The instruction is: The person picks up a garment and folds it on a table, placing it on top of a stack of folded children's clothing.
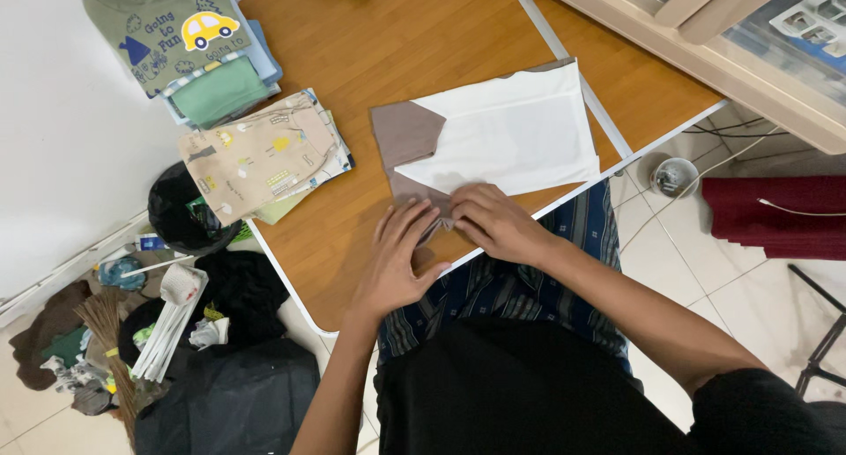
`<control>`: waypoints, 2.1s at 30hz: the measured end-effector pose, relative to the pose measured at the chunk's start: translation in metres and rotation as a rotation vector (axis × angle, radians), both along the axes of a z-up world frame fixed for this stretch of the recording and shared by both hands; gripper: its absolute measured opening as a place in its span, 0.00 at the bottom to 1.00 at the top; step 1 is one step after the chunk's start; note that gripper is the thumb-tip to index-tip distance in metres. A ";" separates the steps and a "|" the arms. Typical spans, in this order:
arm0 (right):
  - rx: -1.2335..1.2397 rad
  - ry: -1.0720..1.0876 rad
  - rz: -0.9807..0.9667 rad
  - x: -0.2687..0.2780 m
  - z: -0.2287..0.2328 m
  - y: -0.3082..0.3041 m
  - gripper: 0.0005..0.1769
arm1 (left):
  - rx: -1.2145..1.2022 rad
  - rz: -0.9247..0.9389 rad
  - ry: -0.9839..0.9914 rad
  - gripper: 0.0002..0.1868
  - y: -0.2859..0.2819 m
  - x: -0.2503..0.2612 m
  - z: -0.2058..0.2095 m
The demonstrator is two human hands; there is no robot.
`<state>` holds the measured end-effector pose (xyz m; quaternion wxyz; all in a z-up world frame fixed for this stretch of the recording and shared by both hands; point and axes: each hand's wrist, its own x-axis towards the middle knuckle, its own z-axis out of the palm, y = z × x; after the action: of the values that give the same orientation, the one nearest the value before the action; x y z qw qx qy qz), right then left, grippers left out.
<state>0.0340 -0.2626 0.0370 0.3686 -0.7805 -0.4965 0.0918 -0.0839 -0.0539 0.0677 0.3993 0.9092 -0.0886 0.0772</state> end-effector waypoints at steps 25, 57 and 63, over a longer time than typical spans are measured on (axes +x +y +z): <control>-0.137 -0.385 -0.560 0.005 -0.008 -0.049 0.18 | -0.244 0.122 0.196 0.17 0.012 0.039 -0.016; 0.104 0.106 -0.892 0.092 -0.010 -0.102 0.14 | -0.471 0.398 0.143 0.08 0.038 0.103 -0.058; 0.098 0.030 -0.890 0.093 -0.010 -0.100 0.13 | -0.456 0.440 0.180 0.09 0.037 0.108 -0.053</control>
<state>0.1266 -0.3630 0.0270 0.4161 -0.8982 -0.1109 -0.0880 0.0241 -0.0173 0.0145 0.5726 0.7970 0.1651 0.0987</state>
